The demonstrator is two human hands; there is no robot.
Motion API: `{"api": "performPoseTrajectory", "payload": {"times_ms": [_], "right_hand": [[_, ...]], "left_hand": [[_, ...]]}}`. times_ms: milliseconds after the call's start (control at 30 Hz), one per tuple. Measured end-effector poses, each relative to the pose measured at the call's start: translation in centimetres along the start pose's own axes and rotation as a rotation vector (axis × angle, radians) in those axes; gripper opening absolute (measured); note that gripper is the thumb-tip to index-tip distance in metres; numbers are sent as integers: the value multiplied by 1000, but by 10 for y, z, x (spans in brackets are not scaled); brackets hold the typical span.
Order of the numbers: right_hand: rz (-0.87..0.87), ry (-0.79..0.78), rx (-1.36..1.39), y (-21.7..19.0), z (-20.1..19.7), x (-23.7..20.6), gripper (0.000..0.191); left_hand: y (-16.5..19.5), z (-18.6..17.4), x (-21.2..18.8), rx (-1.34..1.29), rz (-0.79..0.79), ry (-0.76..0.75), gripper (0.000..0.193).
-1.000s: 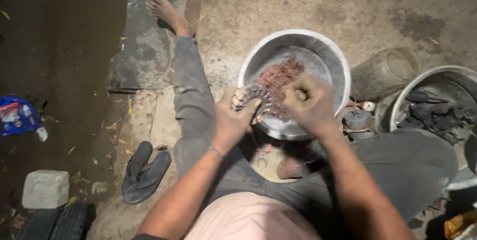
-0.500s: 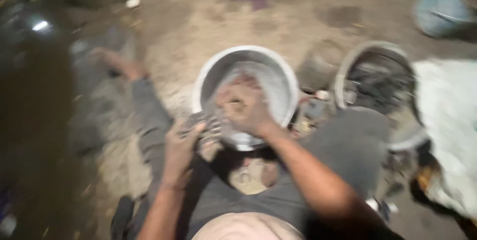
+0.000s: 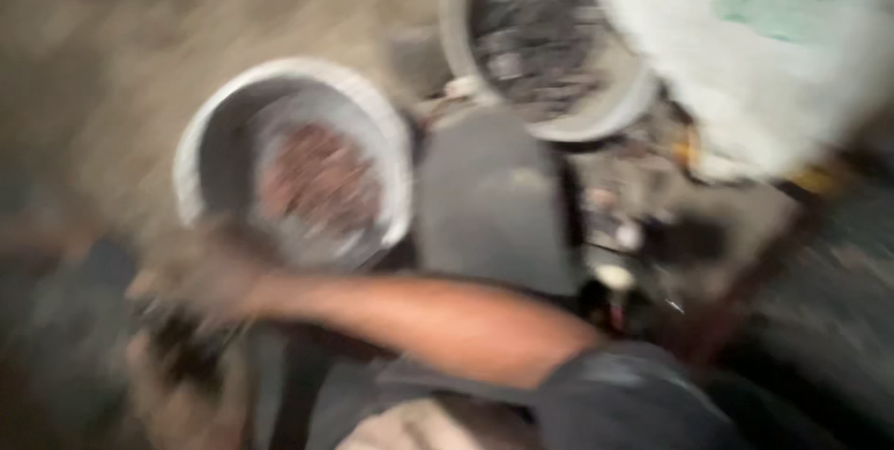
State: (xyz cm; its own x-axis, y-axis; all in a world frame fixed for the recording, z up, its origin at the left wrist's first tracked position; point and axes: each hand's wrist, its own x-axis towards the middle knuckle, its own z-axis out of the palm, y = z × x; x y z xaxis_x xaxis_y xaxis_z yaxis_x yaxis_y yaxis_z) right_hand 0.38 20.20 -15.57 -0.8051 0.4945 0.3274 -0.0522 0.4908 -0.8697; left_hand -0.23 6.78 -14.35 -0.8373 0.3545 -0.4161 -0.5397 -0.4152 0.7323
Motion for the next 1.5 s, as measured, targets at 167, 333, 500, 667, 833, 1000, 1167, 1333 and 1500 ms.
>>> {"api": "performPoseTrajectory", "payload": {"times_ms": [167,333,500,667,833,1000,1167,1333,1500], "right_hand": [[58,-210,67,2,-40,3,33],[-249,-302,189,-29,-73,11,12],[-170,-451,204,-58,-75,18,9],[-133,-441,110,-51,-68,11,8],[-85,-437,6,-57,-57,5,17],[-116,-458,-87,-73,-42,-3,18],[90,-455,-144,-73,-33,-2,19],[15,-472,-98,-75,-37,-8,19],[40,-430,-144,-75,-38,-8,19]], "left_hand": [[-17,-43,6,-325,-279,-217,65],[-11,-23,7,-301,-291,-281,53],[37,-27,-4,-173,-270,-654,59],[32,-39,-2,-163,-162,-630,48],[28,-38,8,-91,23,-164,37],[35,-41,21,154,258,90,37],[38,-49,24,195,262,29,36],[46,-53,25,391,456,53,39],[48,-54,25,475,539,78,34]]}}
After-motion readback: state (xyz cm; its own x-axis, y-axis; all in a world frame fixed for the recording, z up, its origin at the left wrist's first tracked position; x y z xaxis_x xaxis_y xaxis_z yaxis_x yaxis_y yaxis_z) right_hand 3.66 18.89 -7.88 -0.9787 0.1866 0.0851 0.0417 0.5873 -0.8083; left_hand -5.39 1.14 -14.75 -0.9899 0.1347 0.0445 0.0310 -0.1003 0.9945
